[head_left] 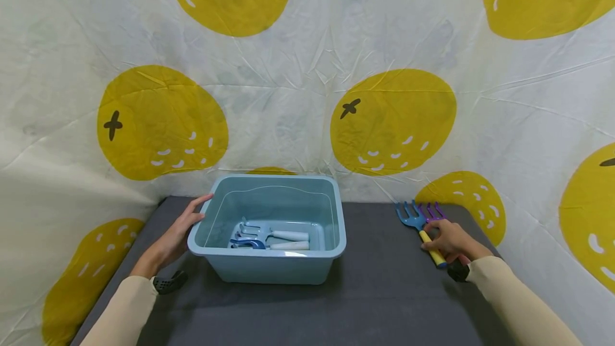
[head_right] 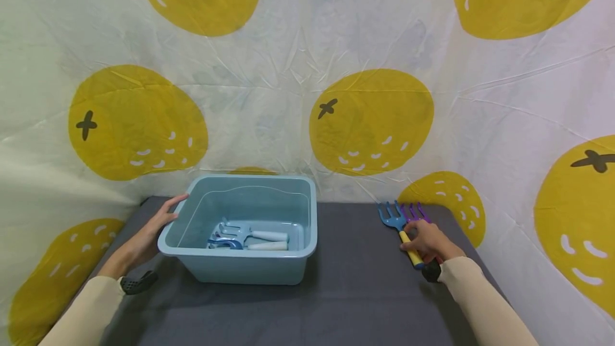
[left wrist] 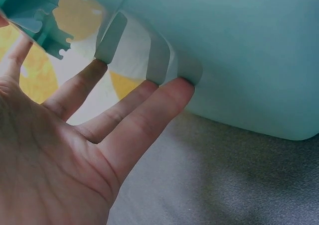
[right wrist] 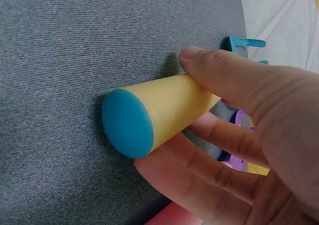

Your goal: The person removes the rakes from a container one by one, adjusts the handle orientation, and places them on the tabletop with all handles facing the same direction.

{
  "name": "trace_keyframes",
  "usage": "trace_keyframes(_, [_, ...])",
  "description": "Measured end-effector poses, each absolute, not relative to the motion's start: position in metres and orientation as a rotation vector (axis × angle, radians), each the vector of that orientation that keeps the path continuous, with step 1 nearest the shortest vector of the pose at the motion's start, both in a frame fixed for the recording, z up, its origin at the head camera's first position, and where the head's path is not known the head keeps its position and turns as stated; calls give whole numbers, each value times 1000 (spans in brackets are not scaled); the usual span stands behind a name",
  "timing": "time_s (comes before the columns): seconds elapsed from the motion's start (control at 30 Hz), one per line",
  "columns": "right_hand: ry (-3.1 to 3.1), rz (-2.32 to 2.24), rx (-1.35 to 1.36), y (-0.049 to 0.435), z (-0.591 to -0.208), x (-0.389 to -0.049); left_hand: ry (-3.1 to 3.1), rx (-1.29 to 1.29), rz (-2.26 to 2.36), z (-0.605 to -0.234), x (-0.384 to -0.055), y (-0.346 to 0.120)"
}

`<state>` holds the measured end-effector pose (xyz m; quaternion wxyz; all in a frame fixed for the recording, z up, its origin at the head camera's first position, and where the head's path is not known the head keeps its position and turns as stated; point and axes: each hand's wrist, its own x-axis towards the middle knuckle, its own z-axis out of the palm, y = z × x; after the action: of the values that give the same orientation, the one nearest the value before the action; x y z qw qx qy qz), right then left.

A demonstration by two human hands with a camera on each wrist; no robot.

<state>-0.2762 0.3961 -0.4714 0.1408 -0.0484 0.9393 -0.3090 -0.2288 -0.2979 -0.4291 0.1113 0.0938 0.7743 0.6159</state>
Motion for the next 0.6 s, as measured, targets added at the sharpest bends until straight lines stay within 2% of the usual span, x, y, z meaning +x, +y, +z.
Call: trace_keyframes(0.6, [2696,-896,-136,399,-473,-274,2285,264,1796,-429,-229,-298])
